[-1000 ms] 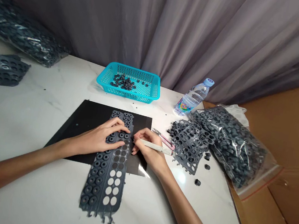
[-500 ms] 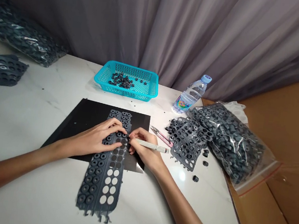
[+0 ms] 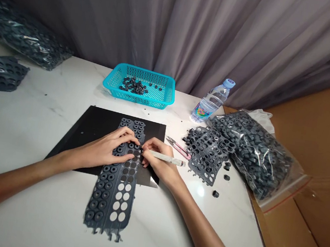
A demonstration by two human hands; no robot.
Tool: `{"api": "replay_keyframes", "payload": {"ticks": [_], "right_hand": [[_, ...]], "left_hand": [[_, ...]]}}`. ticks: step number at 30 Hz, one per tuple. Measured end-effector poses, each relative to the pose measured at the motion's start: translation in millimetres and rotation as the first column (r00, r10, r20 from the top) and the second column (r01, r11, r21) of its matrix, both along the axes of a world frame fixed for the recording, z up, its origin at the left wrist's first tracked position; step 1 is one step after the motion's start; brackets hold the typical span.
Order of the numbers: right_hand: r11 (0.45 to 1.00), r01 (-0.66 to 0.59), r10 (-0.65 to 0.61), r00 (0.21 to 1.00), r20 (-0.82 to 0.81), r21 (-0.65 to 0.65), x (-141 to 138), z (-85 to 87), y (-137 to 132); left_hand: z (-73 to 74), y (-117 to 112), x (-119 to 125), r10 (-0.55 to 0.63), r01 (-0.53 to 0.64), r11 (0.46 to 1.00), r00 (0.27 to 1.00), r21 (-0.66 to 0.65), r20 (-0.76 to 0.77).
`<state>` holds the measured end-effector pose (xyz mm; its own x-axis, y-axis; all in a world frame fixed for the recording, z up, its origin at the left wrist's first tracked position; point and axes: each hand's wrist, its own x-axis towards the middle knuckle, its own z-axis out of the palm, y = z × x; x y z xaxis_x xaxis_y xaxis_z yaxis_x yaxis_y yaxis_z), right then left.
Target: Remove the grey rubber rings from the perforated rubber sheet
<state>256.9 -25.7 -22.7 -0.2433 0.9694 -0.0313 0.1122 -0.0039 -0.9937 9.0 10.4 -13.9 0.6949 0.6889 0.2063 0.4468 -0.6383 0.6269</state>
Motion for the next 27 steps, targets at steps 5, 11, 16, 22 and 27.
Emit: {"api": "replay_keyframes", "payload": {"ticks": [5, 11, 16, 22, 27], "right_hand": [[1.0, 0.003, -0.003, 1.0, 0.012, -0.009, 0, 3.0, -1], [1.0, -0.018, 0.019, 0.999, 0.035, -0.013, -1, 3.9, -3], [1.0, -0.013, 0.012, 0.997, 0.074, 0.009, -1, 5.3, -3], [0.999, -0.017, 0.014, 0.994, 0.111, 0.031, 0, 4.6, -3], [1.0, -0.014, 0.012, 0.994, 0.105, 0.019, -3, 5.1, -5]], "left_hand": [[6.9, 1, 1, -0.003, 0.003, 1.0, 1.0, 0.013, -0.028], [11.1, 2, 11, -0.008, 0.069, 0.963, 0.974, 0.262, -0.226], [4.8, 0, 14, 0.012, 0.104, 0.903, 0.964, 0.417, -0.267], [-0.4, 0, 15, 0.021, 0.063, 0.893, 0.983, 0.446, -0.18], [-5.1, 1, 16, 0.133, -0.177, 0.967, 0.965, 0.185, 0.227]]}}
